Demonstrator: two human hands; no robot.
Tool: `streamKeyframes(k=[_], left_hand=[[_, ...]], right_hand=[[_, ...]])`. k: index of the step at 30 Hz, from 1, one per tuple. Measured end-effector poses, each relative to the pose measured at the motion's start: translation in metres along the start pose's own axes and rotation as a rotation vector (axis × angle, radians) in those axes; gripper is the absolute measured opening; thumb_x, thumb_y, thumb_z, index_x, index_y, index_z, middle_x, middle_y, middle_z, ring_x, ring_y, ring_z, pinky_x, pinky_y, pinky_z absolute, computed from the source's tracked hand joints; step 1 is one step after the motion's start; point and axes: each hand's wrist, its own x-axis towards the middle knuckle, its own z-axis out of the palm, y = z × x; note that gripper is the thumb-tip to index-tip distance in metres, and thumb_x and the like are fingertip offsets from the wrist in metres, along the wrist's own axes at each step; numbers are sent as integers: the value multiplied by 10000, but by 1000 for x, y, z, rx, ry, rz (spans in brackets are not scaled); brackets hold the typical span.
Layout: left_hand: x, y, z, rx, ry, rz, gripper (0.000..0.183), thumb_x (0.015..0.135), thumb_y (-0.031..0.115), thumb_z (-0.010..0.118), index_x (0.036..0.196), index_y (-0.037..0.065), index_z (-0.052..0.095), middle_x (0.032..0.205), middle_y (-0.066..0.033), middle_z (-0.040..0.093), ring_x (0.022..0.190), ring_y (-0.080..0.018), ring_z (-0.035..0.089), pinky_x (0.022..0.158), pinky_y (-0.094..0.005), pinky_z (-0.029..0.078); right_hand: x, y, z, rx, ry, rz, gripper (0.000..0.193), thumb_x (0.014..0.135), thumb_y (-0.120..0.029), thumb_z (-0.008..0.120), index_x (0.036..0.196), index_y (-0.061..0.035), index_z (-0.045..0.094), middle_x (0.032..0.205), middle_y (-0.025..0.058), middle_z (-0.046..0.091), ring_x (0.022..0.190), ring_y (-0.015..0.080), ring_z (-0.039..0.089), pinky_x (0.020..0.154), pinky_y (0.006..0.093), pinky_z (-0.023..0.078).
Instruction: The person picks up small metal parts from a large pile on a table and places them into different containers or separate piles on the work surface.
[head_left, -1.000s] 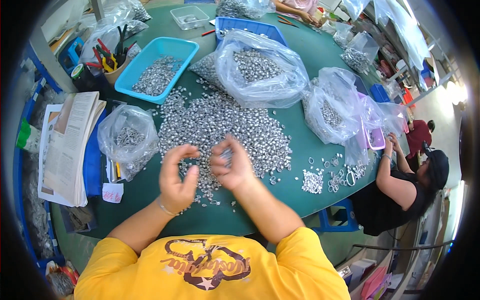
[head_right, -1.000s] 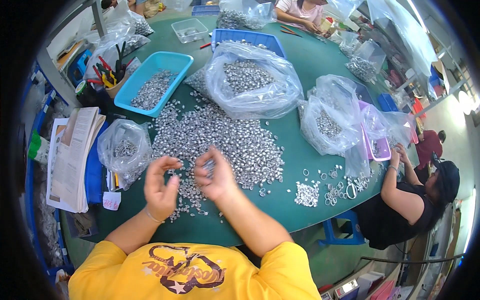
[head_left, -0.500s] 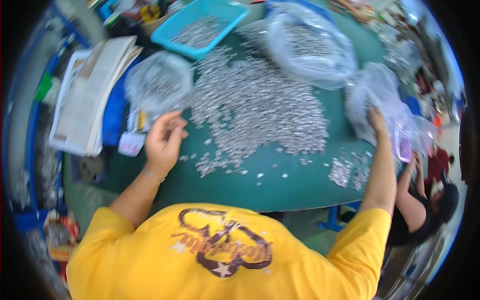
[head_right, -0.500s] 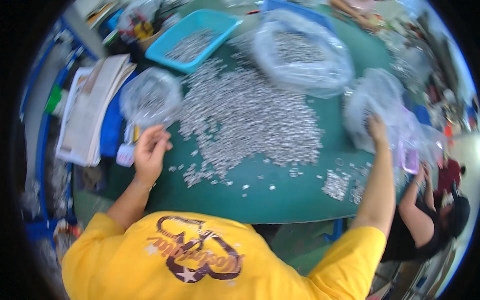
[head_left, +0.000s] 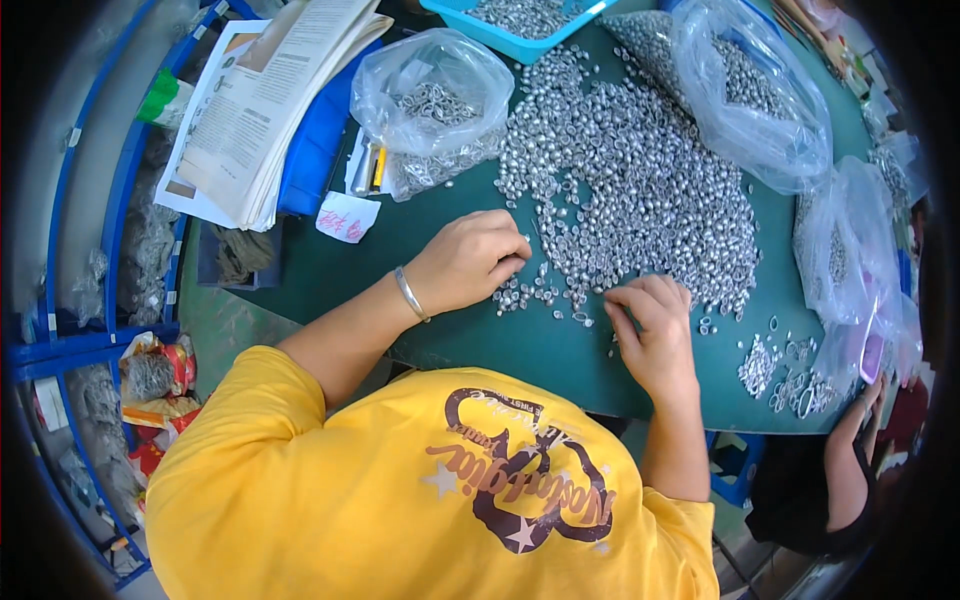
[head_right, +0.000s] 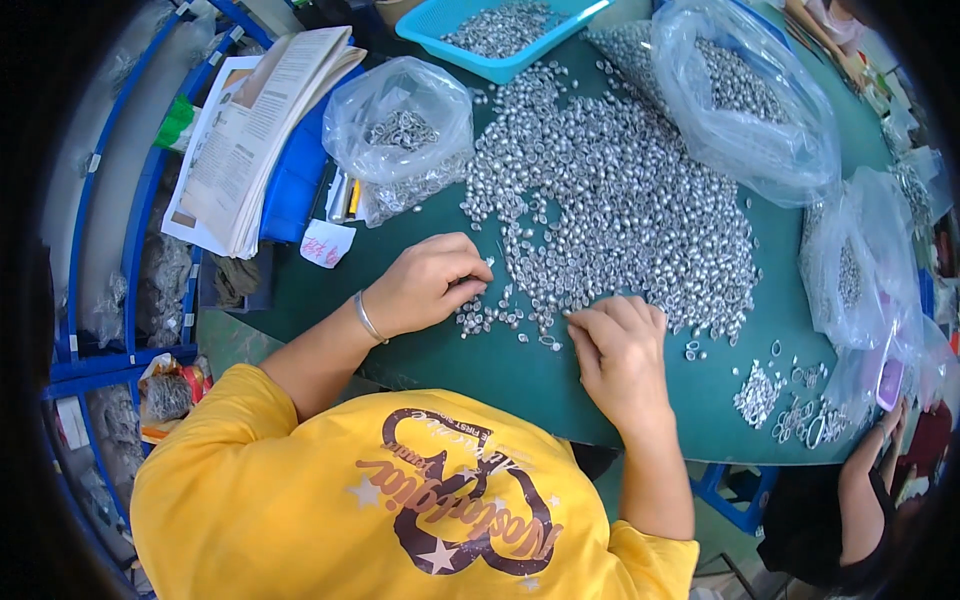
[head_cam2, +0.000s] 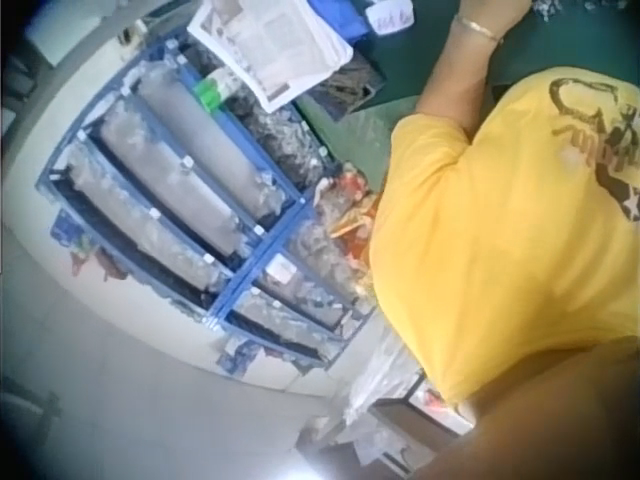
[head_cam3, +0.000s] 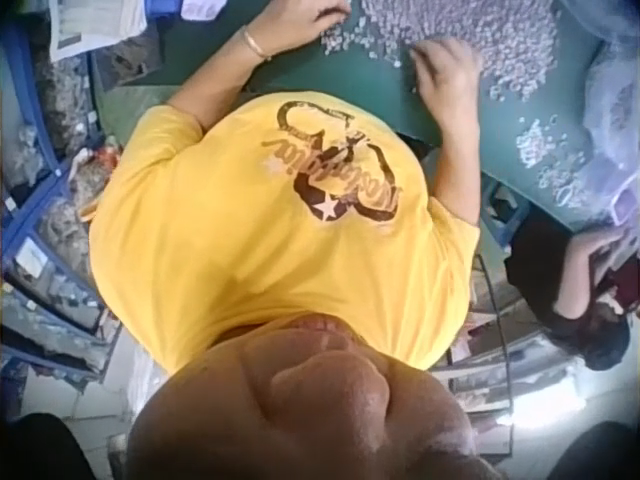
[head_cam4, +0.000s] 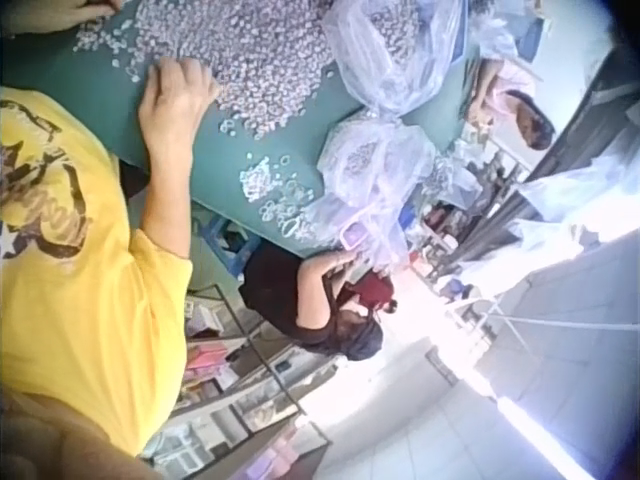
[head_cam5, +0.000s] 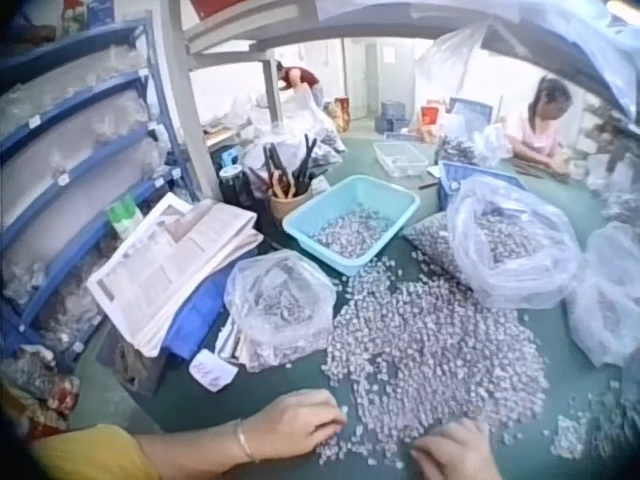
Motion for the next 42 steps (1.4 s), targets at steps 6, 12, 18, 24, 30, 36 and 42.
streamKeyframes(k=[6,12,18,24,30,36,42], left_hand=[[-1,4,-4,50,-103,30,70,716,42,663,758,36,608,777,-70,538,748,-240,553,675,-330,442],[-2,3,-2,26,-100,11,88,697,26,668,742,26,593,776,-79,528,757,-254,545,681,-335,437],[-2,9,-5,-184,-37,-188,50,769,-4,612,773,19,569,798,-77,589,698,-186,592,596,-280,466],[7,8,-10,-1268,10,-674,103,826,56,578,905,13,529,747,-41,579,588,-86,527,499,-190,423],[14,15,13,-51,-22,-25,89,724,101,684,766,50,625,682,-90,522,593,-234,537,553,-316,441],[11,16,16,20,-132,-86,88,733,104,673,791,53,629,745,-87,521,695,-261,555,610,-342,455],[7,15,15,83,-144,-13,101,730,77,663,812,50,610,774,-101,510,717,-279,547,616,-340,452]], right_hand=[[-5,-11,27,-25,22,94,69,690,-69,681,729,-69,625,726,31,568,728,226,523,693,341,360],[-7,-17,31,-69,-8,90,80,681,-85,692,739,-68,639,714,29,561,738,217,521,700,340,364],[-10,-12,23,506,-7,290,52,701,-35,642,740,-34,607,793,66,593,682,174,560,619,294,430],[-10,-7,21,1077,104,653,89,710,-13,666,748,-1,586,726,37,578,586,98,519,470,225,392],[-7,-11,43,106,99,198,87,711,-82,702,743,-36,635,645,93,563,508,223,539,478,314,434],[-6,-10,32,265,53,312,66,712,-60,681,758,-37,639,667,95,577,555,267,563,508,343,454],[-5,-11,40,53,-17,128,87,724,-81,669,802,-58,640,688,101,580,616,278,574,539,359,465]])
